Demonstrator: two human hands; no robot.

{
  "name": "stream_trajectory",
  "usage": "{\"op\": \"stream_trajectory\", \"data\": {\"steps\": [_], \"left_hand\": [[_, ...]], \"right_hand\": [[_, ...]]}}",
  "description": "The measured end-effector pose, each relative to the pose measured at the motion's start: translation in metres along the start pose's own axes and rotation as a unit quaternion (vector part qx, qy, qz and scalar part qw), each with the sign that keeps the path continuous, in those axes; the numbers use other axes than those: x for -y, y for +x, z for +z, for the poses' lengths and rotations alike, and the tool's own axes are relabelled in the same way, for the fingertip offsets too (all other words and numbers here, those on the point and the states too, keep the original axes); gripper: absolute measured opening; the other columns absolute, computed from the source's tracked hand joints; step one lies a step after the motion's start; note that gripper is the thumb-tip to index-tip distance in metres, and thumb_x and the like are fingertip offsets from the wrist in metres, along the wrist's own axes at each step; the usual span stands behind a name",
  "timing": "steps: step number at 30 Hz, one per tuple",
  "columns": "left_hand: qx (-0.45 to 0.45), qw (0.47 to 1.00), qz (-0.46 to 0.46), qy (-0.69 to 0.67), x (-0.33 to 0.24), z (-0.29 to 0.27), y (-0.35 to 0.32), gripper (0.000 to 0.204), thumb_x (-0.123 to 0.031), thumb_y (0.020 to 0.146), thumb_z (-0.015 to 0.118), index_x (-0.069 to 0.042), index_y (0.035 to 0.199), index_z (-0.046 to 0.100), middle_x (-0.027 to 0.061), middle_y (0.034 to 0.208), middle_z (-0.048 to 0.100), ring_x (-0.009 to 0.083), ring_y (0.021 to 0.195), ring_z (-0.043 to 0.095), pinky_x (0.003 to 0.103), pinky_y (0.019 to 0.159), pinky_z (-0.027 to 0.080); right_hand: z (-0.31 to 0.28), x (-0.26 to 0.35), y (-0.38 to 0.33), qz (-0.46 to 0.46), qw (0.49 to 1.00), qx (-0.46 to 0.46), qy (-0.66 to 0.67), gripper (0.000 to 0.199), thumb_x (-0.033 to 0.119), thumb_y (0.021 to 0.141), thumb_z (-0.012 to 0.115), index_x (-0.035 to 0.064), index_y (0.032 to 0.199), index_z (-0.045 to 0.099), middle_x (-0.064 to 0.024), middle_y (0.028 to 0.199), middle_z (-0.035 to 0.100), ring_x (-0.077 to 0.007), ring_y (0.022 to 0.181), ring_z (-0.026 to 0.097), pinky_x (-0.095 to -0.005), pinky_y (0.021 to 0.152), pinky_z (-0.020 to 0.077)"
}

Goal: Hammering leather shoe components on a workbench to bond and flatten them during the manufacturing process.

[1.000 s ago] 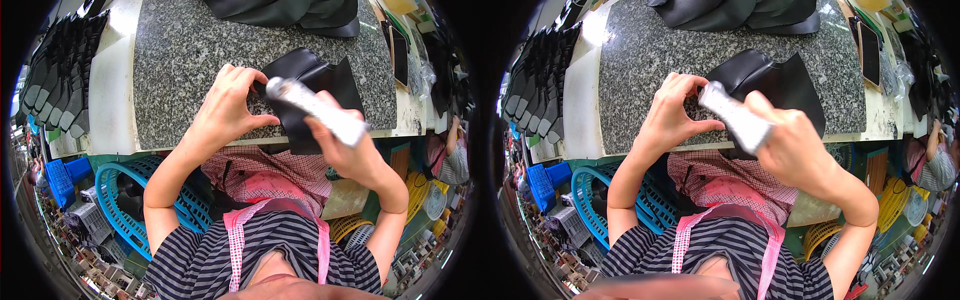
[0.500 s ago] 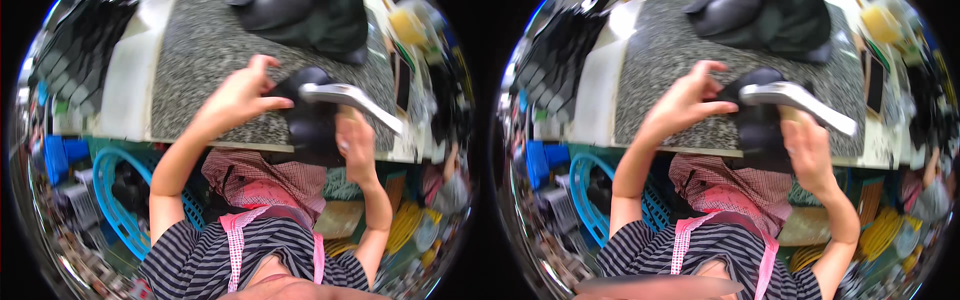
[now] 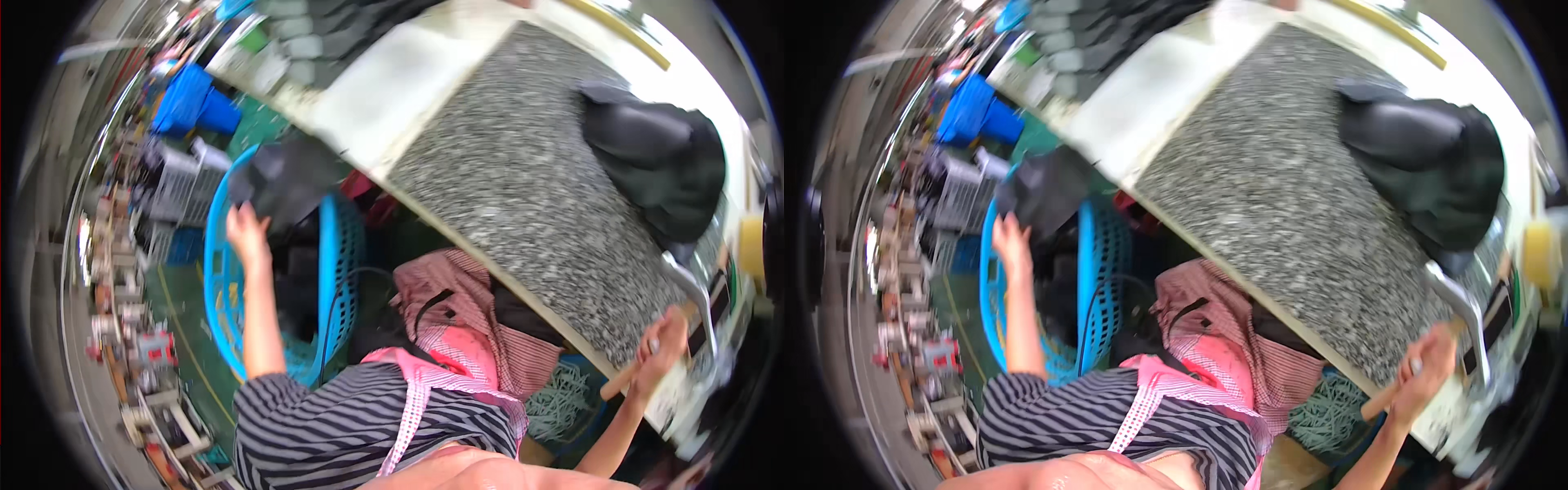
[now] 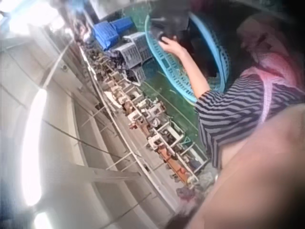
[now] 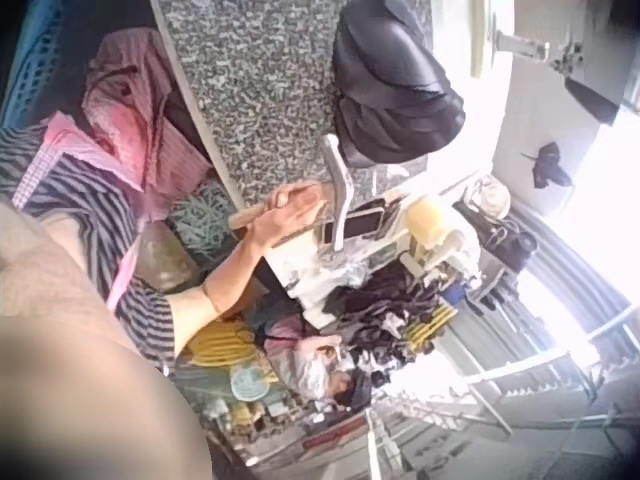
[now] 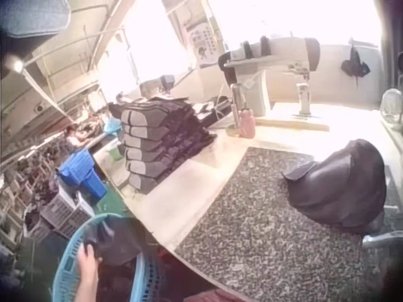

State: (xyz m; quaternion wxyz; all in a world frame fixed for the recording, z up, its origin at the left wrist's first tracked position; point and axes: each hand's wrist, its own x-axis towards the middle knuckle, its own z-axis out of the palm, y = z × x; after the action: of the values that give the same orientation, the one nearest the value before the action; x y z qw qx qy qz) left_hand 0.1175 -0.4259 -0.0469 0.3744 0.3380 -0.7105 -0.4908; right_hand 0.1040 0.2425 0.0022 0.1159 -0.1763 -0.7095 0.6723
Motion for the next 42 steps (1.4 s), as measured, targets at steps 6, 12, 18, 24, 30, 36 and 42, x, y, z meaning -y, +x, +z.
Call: {"op": "stream_trajectory", "data": {"steps": [6,12,18,24,30,36,42], "left_hand": [[0.017,0.836,0.319,0.446,-0.040,0.051,-0.025,0.075,-0.026,0.092,0.071,-0.001,0.151,0.031,0.0292,0.141,0.044,0.0450,0.129,0.045,0.049,0.109,0.036],[0.454,0.762,0.460,0.047,-0.189,0.312,-0.116,0.042,-0.013,0.092,0.069,0.000,0.131,0.059,0.0203,0.132,0.059,0.0361,0.122,0.057,0.040,0.104,0.044],[0.419,0.680,0.602,0.017,-0.200,0.492,-0.189,0.052,-0.008,0.082,0.058,0.010,0.130,0.055,0.0257,0.125,0.063,0.0387,0.118,0.060,0.045,0.103,0.048],[0.339,0.813,0.472,-0.048,-0.211,0.490,-0.136,0.020,-0.008,0.092,0.062,-0.001,0.107,0.073,0.0203,0.096,0.073,0.0290,0.081,0.071,0.036,0.078,0.054],[0.271,0.858,0.379,-0.217,-0.237,0.336,-0.116,0.013,-0.003,0.090,0.072,0.000,0.102,0.074,0.0062,0.089,0.073,0.0087,0.083,0.064,0.024,0.075,0.051],[0.349,0.788,0.505,-0.055,-0.238,0.290,-0.124,0.013,0.002,0.088,0.069,-0.001,0.100,0.074,0.0087,0.090,0.074,0.0133,0.083,0.068,0.026,0.079,0.051],[0.391,0.782,0.470,-0.119,-0.231,0.292,-0.119,0.014,0.007,0.090,0.063,-0.001,0.096,0.072,0.0078,0.092,0.073,0.0174,0.087,0.068,0.028,0.081,0.052]], "right_hand": [[0.029,0.031,0.037,0.020,0.997,0.065,-0.041,0.036,0.044,0.106,0.045,0.0101,0.098,0.052,0.0085,0.063,0.038,0.0013,0.045,0.032,-0.0169,0.039,0.0218],[0.072,0.052,0.084,-0.158,0.955,0.020,-0.250,0.036,0.035,0.107,0.045,0.0012,0.103,0.057,-0.0114,0.061,0.052,-0.0244,0.052,0.053,-0.0385,0.050,0.0375],[0.097,0.048,0.100,-0.205,0.918,-0.019,-0.339,0.031,0.030,0.106,0.047,0.0001,0.101,0.055,-0.0261,0.070,0.062,-0.0469,0.073,0.064,-0.0519,0.059,0.0466],[0.096,0.042,0.116,-0.213,0.915,-0.004,-0.343,0.031,0.029,0.106,0.047,0.0004,0.094,0.051,-0.0267,0.071,0.063,-0.0482,0.073,0.063,-0.0543,0.060,0.0461],[0.075,0.041,0.129,-0.171,0.924,-0.034,-0.341,0.036,0.032,0.106,0.045,-0.0012,0.094,0.054,-0.0281,0.076,0.062,-0.0506,0.077,0.060,-0.0524,0.064,0.0450],[0.087,0.053,0.119,-0.161,0.951,-0.004,-0.262,0.030,0.029,0.098,0.062,-0.0014,0.094,0.060,-0.0145,0.068,0.062,-0.0211,0.060,0.058,-0.0379,0.061,0.0459],[0.150,0.070,0.092,-0.109,0.974,0.182,-0.077,0.051,0.039,0.081,0.081,0.0009,0.113,0.069,-0.0032,0.081,0.066,-0.0117,0.075,0.059,-0.0305,0.071,0.0491]]}}
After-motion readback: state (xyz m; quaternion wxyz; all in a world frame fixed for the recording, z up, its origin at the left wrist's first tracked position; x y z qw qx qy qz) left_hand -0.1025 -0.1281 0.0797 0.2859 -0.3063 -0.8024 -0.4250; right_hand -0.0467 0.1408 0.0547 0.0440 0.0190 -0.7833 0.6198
